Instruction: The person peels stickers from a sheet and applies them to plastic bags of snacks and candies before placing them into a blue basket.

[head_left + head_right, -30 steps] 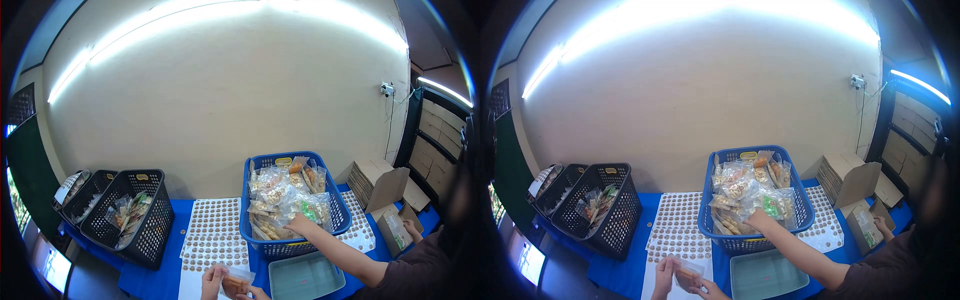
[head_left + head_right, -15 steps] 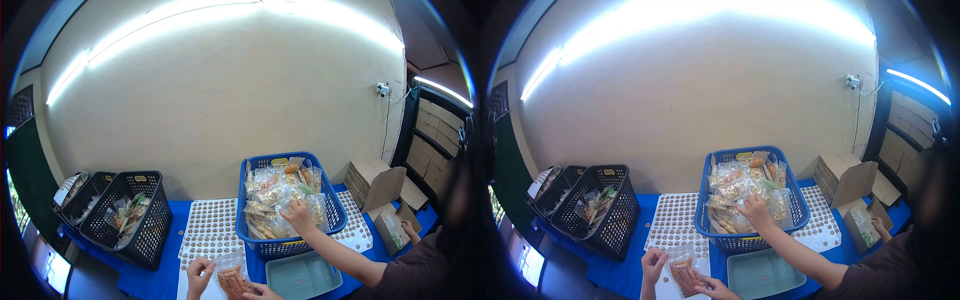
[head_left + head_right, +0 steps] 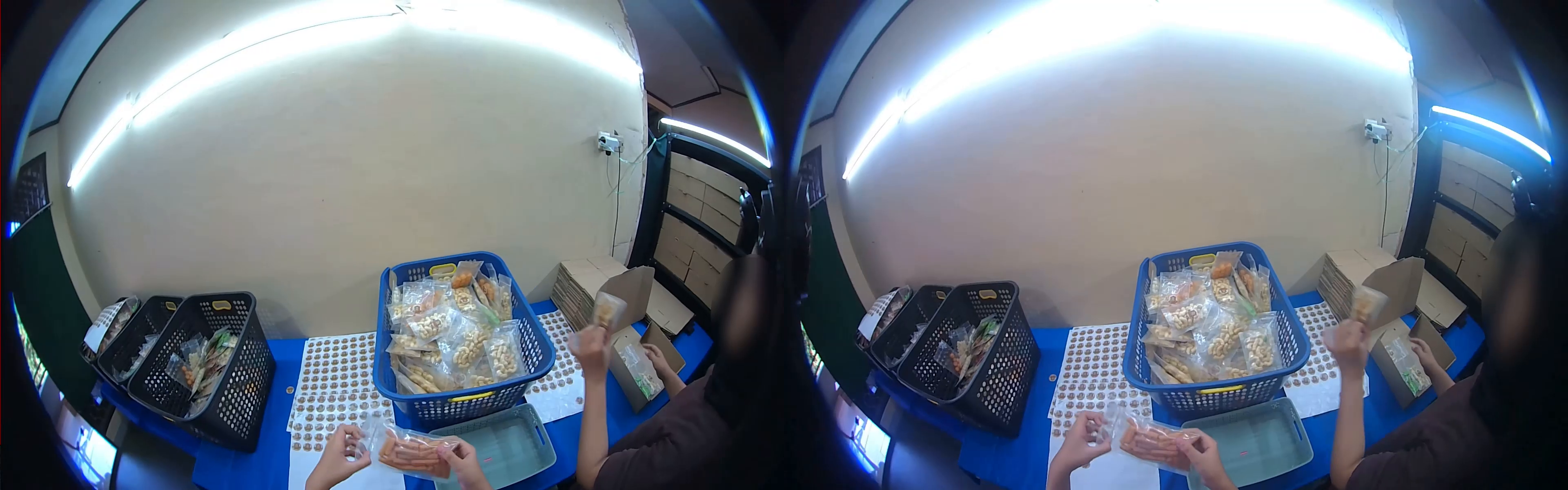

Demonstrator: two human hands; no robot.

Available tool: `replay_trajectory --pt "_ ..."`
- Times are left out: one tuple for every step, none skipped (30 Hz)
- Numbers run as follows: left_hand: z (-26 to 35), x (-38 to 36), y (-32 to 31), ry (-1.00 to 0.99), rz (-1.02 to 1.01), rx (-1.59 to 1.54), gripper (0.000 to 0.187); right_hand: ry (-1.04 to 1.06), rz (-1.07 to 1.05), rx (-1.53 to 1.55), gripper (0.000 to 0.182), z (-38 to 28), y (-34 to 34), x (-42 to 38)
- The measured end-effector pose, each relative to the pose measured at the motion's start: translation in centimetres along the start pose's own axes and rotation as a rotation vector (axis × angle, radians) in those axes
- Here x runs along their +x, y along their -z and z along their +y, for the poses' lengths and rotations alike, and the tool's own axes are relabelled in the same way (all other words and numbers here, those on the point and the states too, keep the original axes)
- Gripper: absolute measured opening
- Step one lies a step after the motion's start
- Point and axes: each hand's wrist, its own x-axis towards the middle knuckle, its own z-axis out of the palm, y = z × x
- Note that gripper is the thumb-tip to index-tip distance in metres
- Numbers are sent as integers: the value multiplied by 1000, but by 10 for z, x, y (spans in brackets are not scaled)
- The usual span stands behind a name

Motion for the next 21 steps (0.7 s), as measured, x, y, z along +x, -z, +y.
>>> replay_trajectory --pt "-7 0 0 22 -98 -68 41 -2 -8 44 11 -1 6 1" --pt "-8 2 0 34 -169 -32 42 20 -9 14 12 -3 9 1" --pt "-5 3 -2 44 -241 5 43 44 -11 -16 13 -5 11 1" --pt "-3 5 -3 54 -313 44 44 68 -11 -45 14 -9 13 2" --pt "-4 6 -9 -41 -198 126 50 42 -32 -94 17 -13 16 2" --pt "-1 8 -12 16 -139 55 50 33 -58 -109 17 -17 15 1" --pt "2 9 -14 75 -81 -16 50 22 -83 -124 18 -22 14 -2" --pt "6 9 -17 135 -23 -88 50 10 -108 -139 19 -25 14 -3" --pt "12 10 -22 99 25 -137 37 3 -93 -162 20 -22 15 -2" --pt "8 11 -22 109 -12 -117 34 0 -89 -168 21 -21 16 -3" --pt "1 13 -20 120 -49 -98 31 -5 -85 -173 21 -22 17 -5" --pt "-5 13 -20 131 -84 -78 28 -9 -82 -178 22 -26 14 -7" --pt "-8 12 -22 80 -30 -33 23 -13 -90 -239 23 -29 12 -8" --pt "-15 10 -23 56 2 72 23 -18 -99 -300 24 -32 10 -10" --pt "-22 10 -23 33 34 177 23 -22 -109 -361 26 -35 7 -12" --pt "-28 10 -23 8 67 282 23 -10 -177 -277 27 -39 3 -14" --pt "-32 9 -25 -25 99 279 22 1 -246 -194 28 -42 -2 -15" --pt "-32 7 -29 -56 130 275 22 11 -312 -110 29 -43 -9 -18" --pt "-32 6 -31 -86 159 270 21 72 -284 -119 29 -42 -18 -21" --pt "-33 6 -32 -107 201 239 21 59 -281 -120 28 -41 -18 -21" --pt "-32 6 -31 -130 243 207 21 48 -279 -122 27 -37 -17 -20"
